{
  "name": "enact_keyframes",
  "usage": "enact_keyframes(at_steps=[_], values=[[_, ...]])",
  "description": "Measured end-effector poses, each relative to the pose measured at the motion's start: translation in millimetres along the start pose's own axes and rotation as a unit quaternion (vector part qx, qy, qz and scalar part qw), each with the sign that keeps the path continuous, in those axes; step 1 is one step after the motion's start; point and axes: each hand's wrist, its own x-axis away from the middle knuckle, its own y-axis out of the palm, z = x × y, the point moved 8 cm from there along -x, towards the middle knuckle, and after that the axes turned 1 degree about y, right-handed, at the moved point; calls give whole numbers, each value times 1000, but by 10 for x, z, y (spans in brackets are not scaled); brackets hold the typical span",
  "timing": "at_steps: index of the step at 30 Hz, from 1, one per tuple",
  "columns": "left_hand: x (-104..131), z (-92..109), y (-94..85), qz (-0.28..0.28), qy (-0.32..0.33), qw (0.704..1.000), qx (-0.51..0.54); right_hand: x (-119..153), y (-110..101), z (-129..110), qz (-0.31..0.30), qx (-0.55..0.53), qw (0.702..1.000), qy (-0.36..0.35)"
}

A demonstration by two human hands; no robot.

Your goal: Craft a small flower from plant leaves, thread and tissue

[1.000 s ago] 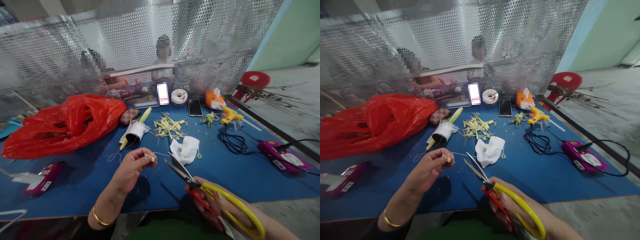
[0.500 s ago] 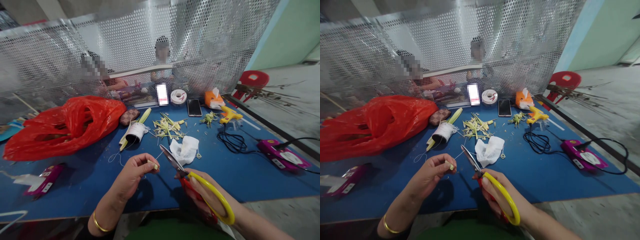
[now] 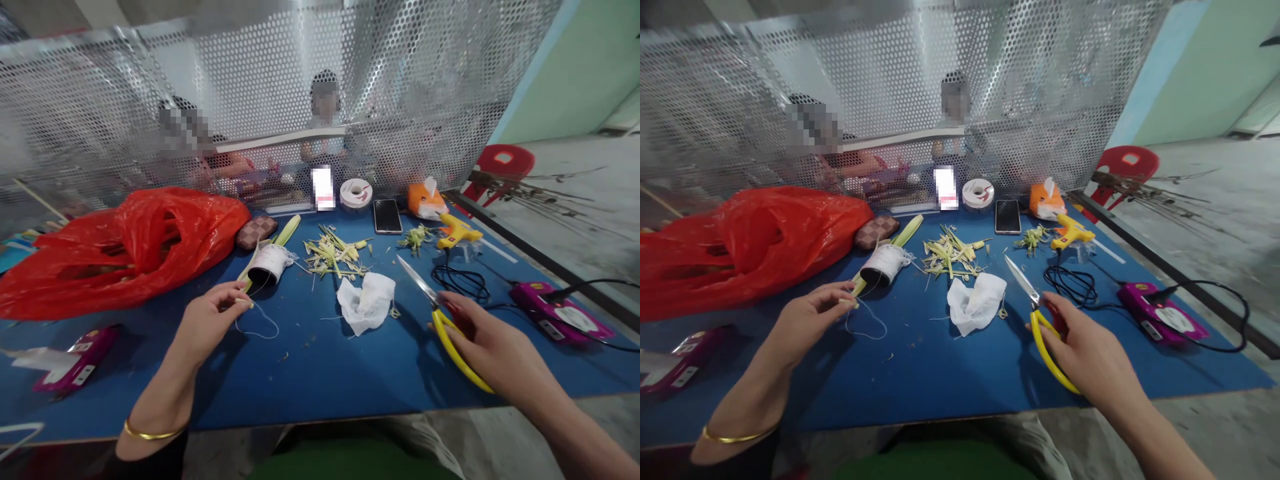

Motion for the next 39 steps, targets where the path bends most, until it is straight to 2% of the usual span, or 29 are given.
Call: enact_keyframes(at_steps=[2,5,7,12,14,18,21,25,27,29,30,31,33,36,39], values=[[-9,-65,-154,48,7,998,-50,-106,-30,72,27,177,984,14],[38,-66,-347,123,29,990,-69,-180,62,76,16,288,957,16],[69,-18,-418,144,46,986,-73,-197,139,19,3,326,945,-2],[28,68,-432,90,27,995,-45,-223,222,-149,-36,397,916,-54],[15,118,-496,112,19,993,-36,-240,227,-190,-47,414,905,-84],[60,314,-642,176,45,982,-47,-299,229,-213,-60,432,889,-137],[113,422,-712,174,51,983,-22,-348,198,-329,-54,421,887,-184],[85,455,-713,95,41,993,47,-373,192,-745,-47,364,885,-287],[21,433,-644,41,24,999,22,-380,228,-989,-55,321,882,-342],[-34,365,-455,-58,-16,997,-44,-403,291,-1181,-73,282,880,-376],[-32,324,-318,-125,-37,989,-63,-421,325,-1251,-82,269,880,-384],[-17,298,-206,-171,-55,982,-66,-437,362,-1307,-93,259,880,-388],[46,342,14,-244,-53,968,-5,-446,416,-1402,-103,231,884,-394],[167,481,278,-307,-40,945,103,-386,442,-1559,-103,135,900,-402],[236,578,458,-328,-43,930,163,-313,510,-1694,-132,-4,920,-370]])
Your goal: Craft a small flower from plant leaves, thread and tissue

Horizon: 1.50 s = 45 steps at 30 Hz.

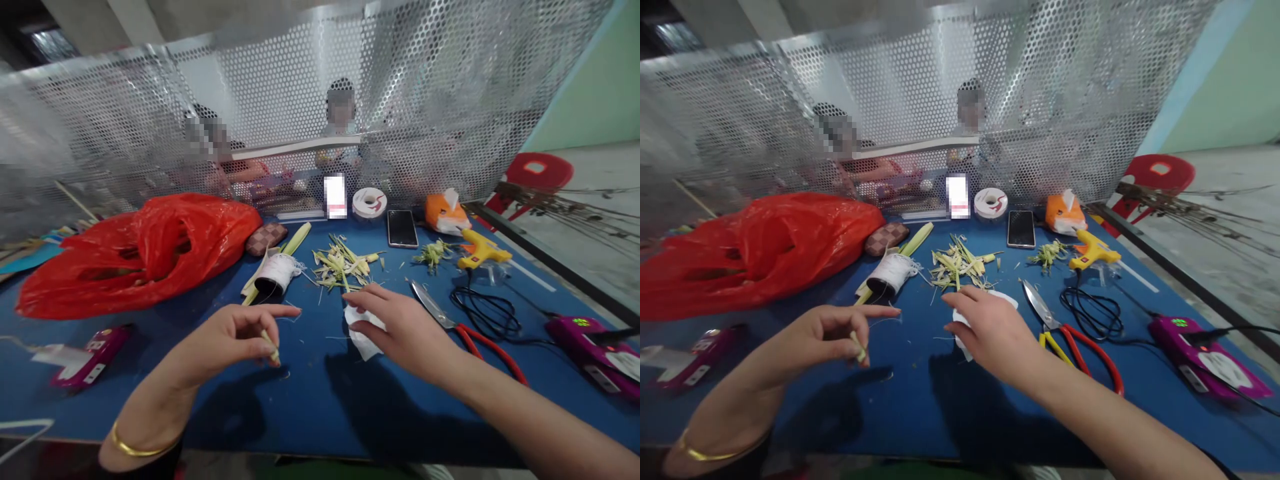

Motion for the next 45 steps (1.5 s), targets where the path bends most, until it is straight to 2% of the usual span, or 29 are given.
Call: enact_keyframes(at_steps=[5,9,12,14,18,20,22,24,26,27,28,29,31,33,34,36,38,40,42,45], values=[[-84,-29,231,-24,-4,998,61,-109,299,-138,-9,-185,981,51],[-93,-69,387,-39,-20,994,99,-151,476,-91,10,-282,952,118],[-79,-80,416,-39,-13,993,107,-145,626,-28,-14,-344,921,181],[-68,-101,401,-38,-8,994,106,-138,691,-28,-22,-373,907,195],[-41,-158,355,-34,-3,996,81,-124,748,-17,-14,-370,909,194],[-19,-162,299,-19,10,998,55,-121,722,28,-1,-319,929,188],[18,-171,185,11,21,1000,16,-140,627,10,18,-222,966,130],[76,-214,6,54,13,998,-43,-149,562,-155,0,-106,994,-4],[166,-261,-243,124,-5,985,-121,-99,563,-330,-43,-18,990,-136],[224,-269,-381,169,-15,972,-159,-80,552,-361,-56,9,984,-167],[286,-259,-506,215,-20,958,-189,-88,509,-340,-50,29,985,-165],[341,-235,-601,253,-22,945,-206,-122,430,-269,-26,43,990,-132],[376,-153,-657,283,-13,938,-198,-206,218,-30,52,68,996,-17],[265,-38,-529,247,12,958,-143,-267,56,240,110,97,984,104],[172,40,-434,229,30,966,-115,-305,48,345,107,113,978,142],[-88,173,-207,187,58,979,-54,-400,117,478,82,140,972,172],[-405,220,0,165,65,984,13,-479,226,548,73,156,969,179],[-728,142,169,153,47,982,102,-519,336,593,74,175,964,184],[-991,-33,285,154,10,972,179,-523,416,617,77,189,962,183],[-1192,-238,322,181,8,963,201,-481,401,612,98,197,959,176]])
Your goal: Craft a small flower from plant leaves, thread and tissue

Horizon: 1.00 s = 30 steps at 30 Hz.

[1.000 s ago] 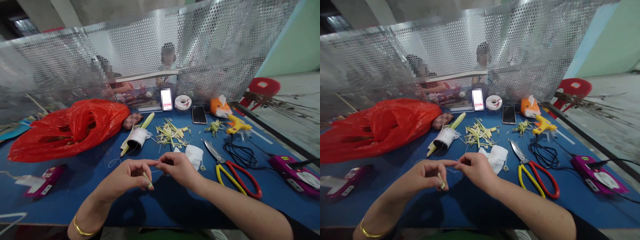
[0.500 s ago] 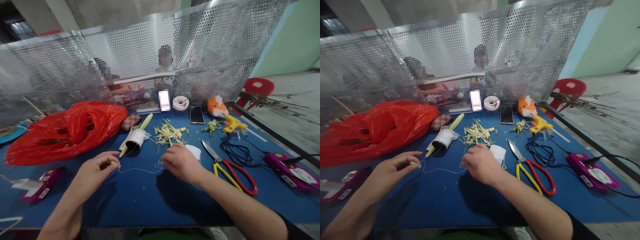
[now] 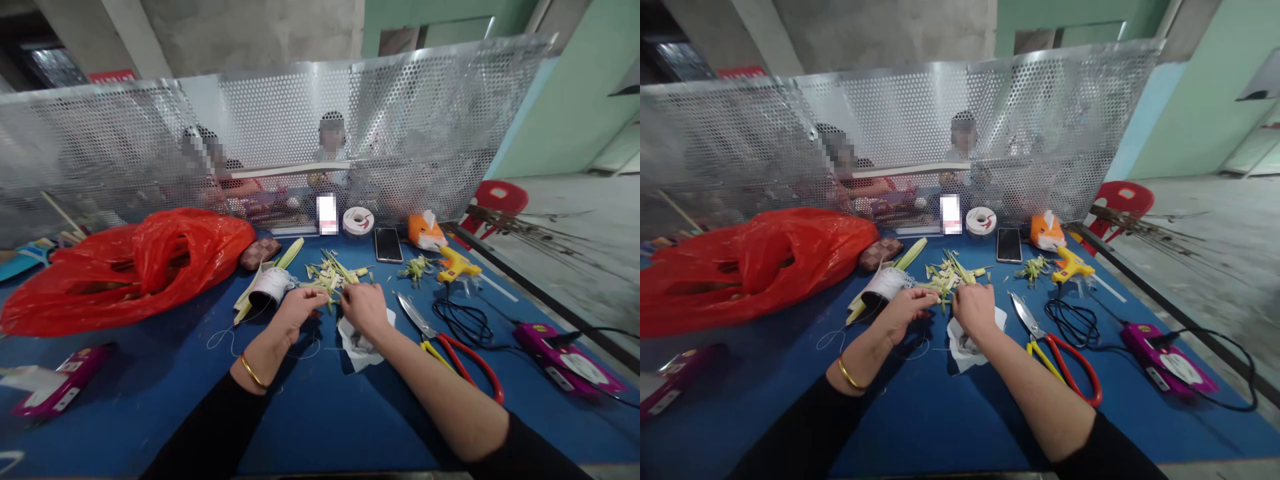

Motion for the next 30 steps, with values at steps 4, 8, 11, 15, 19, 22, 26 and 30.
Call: enact_keyframes(at_steps=[4,8,11,15,19,22,26,30], values=[[-33,-103,-40,12,23,999,31,73,-226,-39,49,-14,998,-25],[28,-35,2,9,65,994,86,212,-524,-156,145,-41,986,-76],[102,88,67,-7,121,984,126,301,-627,-192,184,-87,974,-97],[202,202,136,-48,163,976,138,321,-622,-177,178,-156,966,-107],[281,292,72,-24,202,976,75,331,-714,-161,206,-171,955,-125],[369,416,35,-4,265,964,6,367,-860,-158,240,-155,947,-144],[465,520,10,19,320,947,-31,429,-1029,-121,258,-178,939,-140],[471,498,10,22,305,952,-17,516,-1109,-190,261,-221,925,-166]])
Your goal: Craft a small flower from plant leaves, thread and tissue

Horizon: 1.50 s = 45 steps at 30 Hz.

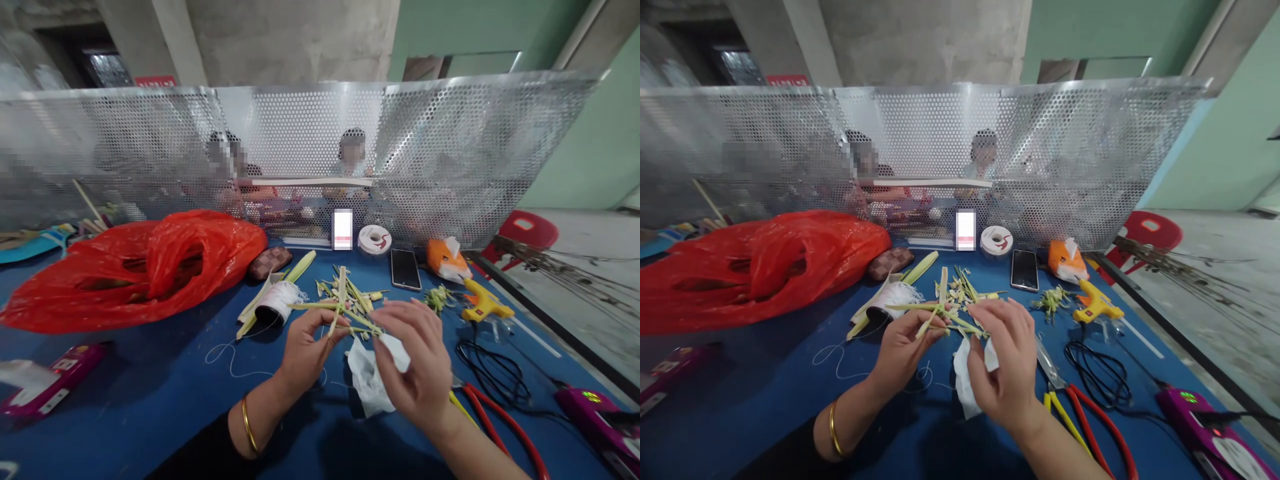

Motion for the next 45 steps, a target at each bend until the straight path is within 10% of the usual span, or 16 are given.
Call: enact_keyframes(at_steps=[18,45], values=[[140,-344,219,-1,-157,958,241,42,219,-125,-37,20,997,-60],[151,-377,131,48,-132,980,140,166,367,218,-72,-98,983,137]])
